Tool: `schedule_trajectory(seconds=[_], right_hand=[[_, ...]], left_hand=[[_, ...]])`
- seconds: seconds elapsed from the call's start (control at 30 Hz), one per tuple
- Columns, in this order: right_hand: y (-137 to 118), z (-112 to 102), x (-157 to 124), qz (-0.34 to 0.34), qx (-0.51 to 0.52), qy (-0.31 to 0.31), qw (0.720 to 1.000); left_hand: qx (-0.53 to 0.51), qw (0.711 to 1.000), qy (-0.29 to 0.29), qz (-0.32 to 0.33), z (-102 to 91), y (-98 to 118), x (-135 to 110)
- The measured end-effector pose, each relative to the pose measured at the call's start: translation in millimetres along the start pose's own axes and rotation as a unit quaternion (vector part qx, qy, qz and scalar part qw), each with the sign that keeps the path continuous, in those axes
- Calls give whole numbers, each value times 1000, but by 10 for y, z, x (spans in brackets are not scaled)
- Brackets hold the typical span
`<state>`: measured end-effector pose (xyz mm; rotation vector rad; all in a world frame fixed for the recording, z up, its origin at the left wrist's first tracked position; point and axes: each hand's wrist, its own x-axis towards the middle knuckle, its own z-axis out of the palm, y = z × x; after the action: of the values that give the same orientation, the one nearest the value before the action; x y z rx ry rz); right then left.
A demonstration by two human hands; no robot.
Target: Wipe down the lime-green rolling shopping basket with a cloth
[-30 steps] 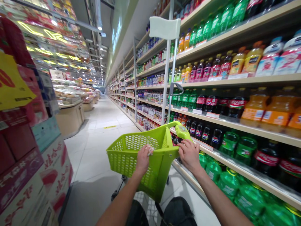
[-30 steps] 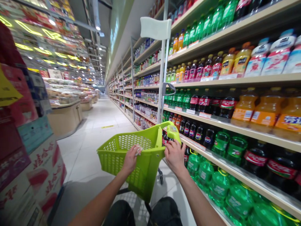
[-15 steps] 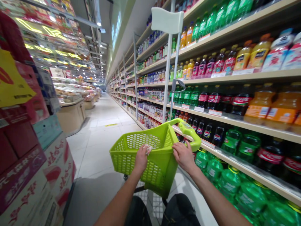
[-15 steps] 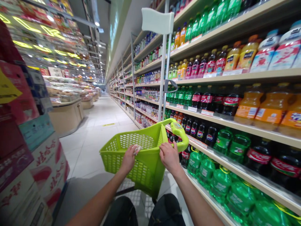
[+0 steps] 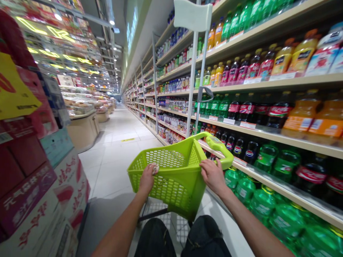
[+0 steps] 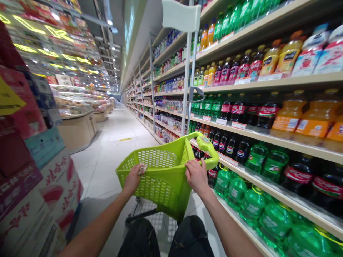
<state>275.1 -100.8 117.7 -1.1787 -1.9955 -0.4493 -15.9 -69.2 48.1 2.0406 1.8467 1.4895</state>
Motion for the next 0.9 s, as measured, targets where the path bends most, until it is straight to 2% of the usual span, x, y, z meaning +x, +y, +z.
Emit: schedule_trajectory(seconds=[0.07,0.17,0.23,0.33,0.43,0.5,0.6,0.67,0.73,0.83,0.9], right_hand=[[-33,5,4,10,-3,6,1000],[-49,-18,11,14,-3,-8,1000],[-31,-50,10,11,-2,-22,1000],[2,-84,-1,7,-1,-34,999],[4,-80,-8,8,3,-33,999],[-8,-66,-7,15,6,-27,1000],[-14,-61,1,28,10,-26,999],[1,-70,5,26,13,-32,999],[19,-80,4,19,15,-38,999],[22,-74,-1,24,5,-34,999],[7,-53,-1,37,-10,-28,999]], left_hand=[[-25,999,-21,26,133,190,-6],[-71,988,-68,116,377,579,-24],[-60,986,-86,132,411,671,-29],[41,991,-96,86,256,461,-12],[133,989,-66,27,81,175,15],[167,983,-71,34,39,110,33],[159,978,-111,75,26,109,73],[142,977,-136,79,-34,28,113],[139,976,-154,62,-150,-159,154],[163,979,-118,-22,-281,-439,201],[162,981,-91,-56,-230,-433,198]])
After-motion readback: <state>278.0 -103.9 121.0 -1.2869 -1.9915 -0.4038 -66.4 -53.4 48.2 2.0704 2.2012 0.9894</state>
